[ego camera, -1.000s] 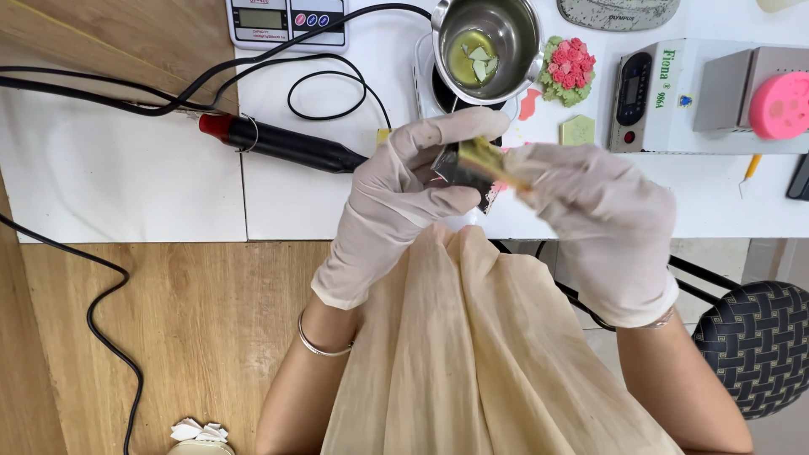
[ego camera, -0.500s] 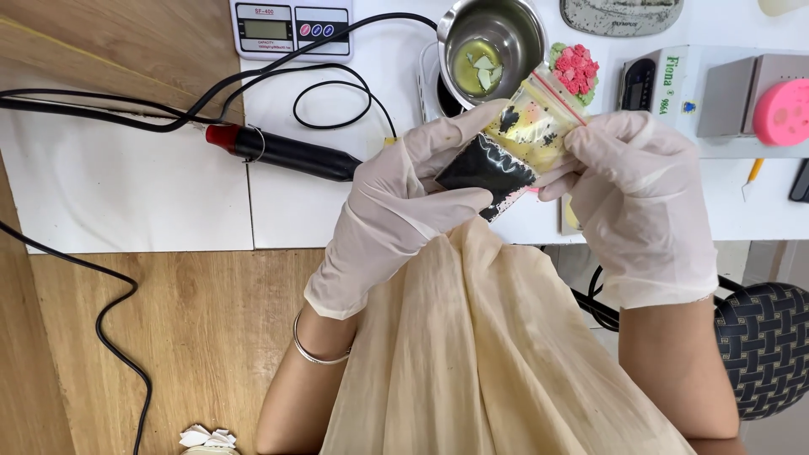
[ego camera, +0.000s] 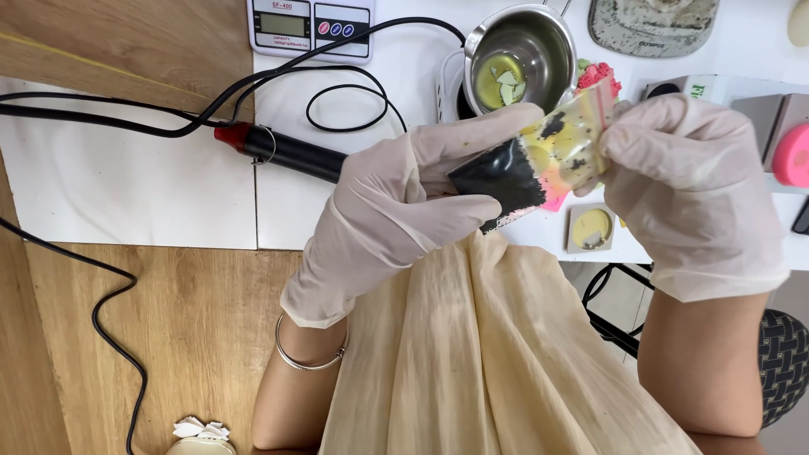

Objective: Mixing blue dye powder into melted wax in a small pot and preparing materials for candle molds.

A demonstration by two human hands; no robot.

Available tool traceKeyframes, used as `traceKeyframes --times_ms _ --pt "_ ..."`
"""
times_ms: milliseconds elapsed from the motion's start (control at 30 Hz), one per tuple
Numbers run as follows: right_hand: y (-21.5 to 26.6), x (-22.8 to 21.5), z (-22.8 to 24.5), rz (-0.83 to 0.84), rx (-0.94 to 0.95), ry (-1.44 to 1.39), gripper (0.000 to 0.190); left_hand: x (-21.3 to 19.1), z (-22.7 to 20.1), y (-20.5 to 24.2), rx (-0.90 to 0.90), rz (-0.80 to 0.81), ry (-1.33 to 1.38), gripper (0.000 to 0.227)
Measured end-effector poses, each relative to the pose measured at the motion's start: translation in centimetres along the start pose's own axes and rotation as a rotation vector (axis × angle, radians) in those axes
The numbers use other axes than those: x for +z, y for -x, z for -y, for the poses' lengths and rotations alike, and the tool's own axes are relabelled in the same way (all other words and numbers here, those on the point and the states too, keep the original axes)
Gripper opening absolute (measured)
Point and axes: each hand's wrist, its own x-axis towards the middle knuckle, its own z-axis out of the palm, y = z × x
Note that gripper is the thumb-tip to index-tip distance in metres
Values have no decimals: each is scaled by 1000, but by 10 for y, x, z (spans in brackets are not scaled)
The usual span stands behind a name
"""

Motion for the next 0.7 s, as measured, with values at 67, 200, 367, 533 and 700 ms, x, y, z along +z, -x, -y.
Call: traceKeyframes --times_ms 67,200,367,533,700 --pt "2 18 11 -10 12 -22 8 -3 -2 -1 -5 13 12 54" --pt "12 17 19 -6 29 -75 14 -6 -1 -5 60 49 114 47" --pt "21 21 26 -12 -25 -45 14 3 -20 -14 -25 25 128 51" --pt "26 29 27 -29 -37 -76 11 1 -16 -14 0 34 114 49" --pt "31 37 25 -95 -81 -1 13 -8 -3 -13 39 46 122 41"
